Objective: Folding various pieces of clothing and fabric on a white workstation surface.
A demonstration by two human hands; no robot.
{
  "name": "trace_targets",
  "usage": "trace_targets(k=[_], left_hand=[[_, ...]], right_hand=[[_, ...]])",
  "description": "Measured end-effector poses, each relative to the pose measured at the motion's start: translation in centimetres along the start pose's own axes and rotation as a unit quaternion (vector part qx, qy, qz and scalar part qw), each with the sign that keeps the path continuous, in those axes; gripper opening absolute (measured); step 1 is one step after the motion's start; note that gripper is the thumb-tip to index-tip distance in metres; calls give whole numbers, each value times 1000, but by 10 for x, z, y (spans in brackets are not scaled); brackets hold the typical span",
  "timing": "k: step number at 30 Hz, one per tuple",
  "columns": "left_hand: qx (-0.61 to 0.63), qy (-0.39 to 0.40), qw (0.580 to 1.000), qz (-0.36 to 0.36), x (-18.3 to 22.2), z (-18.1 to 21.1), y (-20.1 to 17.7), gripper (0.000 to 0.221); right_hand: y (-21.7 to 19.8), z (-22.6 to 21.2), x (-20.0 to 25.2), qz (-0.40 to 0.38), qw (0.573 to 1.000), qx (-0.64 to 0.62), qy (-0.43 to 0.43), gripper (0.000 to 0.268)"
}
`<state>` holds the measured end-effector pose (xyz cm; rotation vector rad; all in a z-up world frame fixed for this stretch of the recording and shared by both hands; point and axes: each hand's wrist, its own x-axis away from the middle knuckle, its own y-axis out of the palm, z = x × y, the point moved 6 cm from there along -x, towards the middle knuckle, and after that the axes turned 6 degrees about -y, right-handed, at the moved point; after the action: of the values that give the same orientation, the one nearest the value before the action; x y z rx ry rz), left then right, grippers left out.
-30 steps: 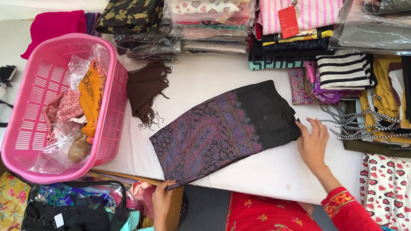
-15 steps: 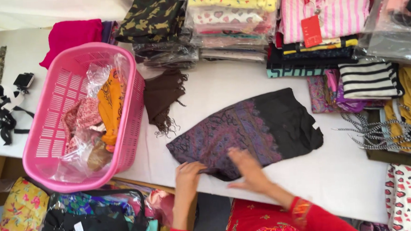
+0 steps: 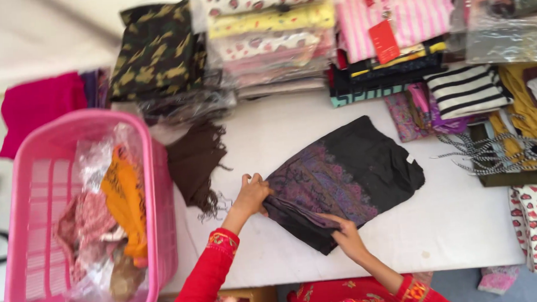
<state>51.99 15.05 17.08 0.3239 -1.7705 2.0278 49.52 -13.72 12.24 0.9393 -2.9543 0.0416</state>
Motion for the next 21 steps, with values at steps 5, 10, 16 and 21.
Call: trace_targets(k=[5,10,16,21], left_hand=[[-10,55,998,15,-71,36,-87,69],[-23,110,981,157,-160,120,-134,64],[-12,104,970,220,-222,176,-121,47],[134,18,928,348,-182,203,-118,52]], right_hand=[[-70,75,31,148,983,-97,55,58],[-144,68,24,284,945,-139,81,53],[-209,71,15,384,914,-82,102,47],[-232,-4,3,426,896,17,120,42]])
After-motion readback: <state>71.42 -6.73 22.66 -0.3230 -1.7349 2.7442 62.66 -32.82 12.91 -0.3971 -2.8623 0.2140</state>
